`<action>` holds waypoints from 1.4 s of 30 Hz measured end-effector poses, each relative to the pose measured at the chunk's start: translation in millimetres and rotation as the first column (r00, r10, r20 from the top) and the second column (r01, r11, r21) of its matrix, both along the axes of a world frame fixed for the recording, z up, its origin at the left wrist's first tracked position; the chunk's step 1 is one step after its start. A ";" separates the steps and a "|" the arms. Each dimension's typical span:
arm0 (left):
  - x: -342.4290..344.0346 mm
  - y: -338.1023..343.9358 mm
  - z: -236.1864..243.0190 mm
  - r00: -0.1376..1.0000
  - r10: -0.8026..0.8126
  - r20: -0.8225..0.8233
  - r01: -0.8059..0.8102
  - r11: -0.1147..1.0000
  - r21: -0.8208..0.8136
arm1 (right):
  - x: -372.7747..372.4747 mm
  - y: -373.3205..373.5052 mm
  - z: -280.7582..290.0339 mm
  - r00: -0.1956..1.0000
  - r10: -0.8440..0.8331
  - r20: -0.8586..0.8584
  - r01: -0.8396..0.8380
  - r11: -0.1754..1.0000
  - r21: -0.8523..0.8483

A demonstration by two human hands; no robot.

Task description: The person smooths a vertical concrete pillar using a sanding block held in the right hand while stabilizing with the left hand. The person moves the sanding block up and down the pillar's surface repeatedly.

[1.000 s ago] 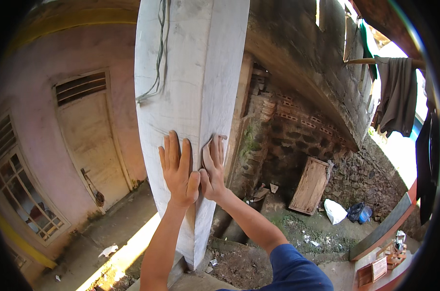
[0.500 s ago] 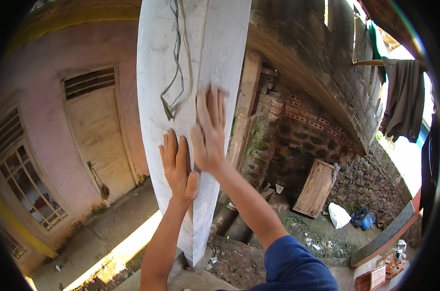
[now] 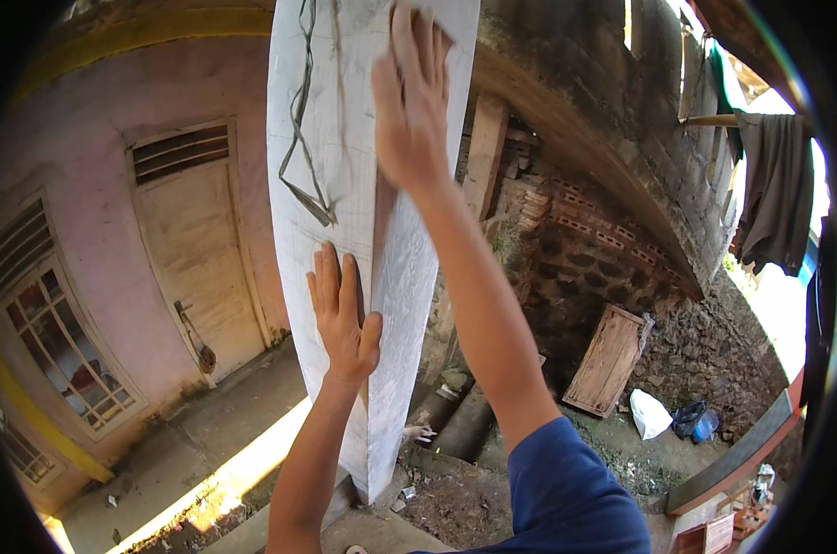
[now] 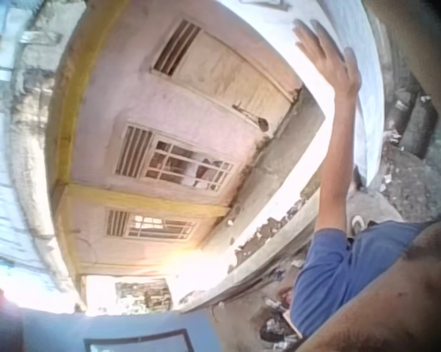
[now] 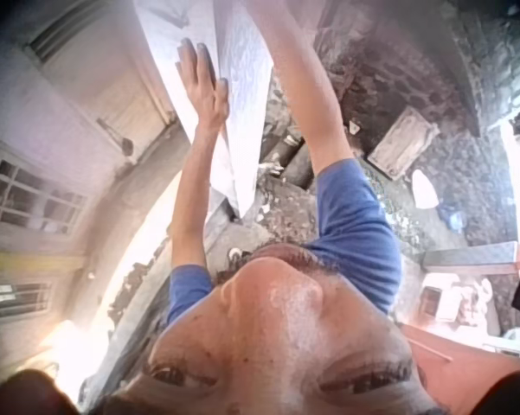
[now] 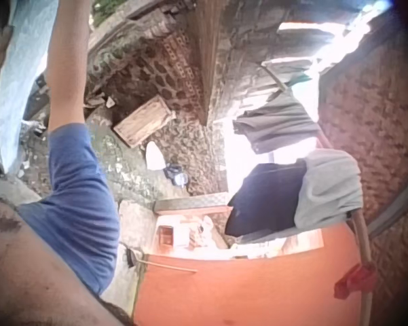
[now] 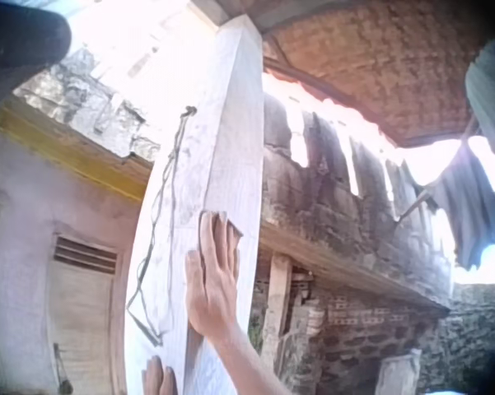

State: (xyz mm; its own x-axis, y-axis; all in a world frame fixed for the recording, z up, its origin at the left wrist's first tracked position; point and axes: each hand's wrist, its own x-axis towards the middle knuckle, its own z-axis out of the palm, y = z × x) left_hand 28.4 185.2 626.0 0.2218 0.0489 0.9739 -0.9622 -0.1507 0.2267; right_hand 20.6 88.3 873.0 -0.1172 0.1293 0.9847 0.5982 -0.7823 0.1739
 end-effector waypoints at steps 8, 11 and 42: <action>5.9 6.1 -2.1 1.000 0.008 0.021 -0.009 1.000 0.022 | -26.6 0.4 -201.7 0.958 -0.055 -0.281 0.044 0.998 -0.044; 3.5 6.1 1.1 0.999 0.043 0.005 -0.043 0.999 -0.006 | -8.0 2.8 -81.6 0.985 -0.069 -0.161 0.070 0.998 0.001; 7.0 6.6 -6.3 0.995 0.057 0.081 -0.060 0.998 0.028 | -0.9 -12.8 -252.1 0.966 -0.045 -0.253 0.086 0.984 0.155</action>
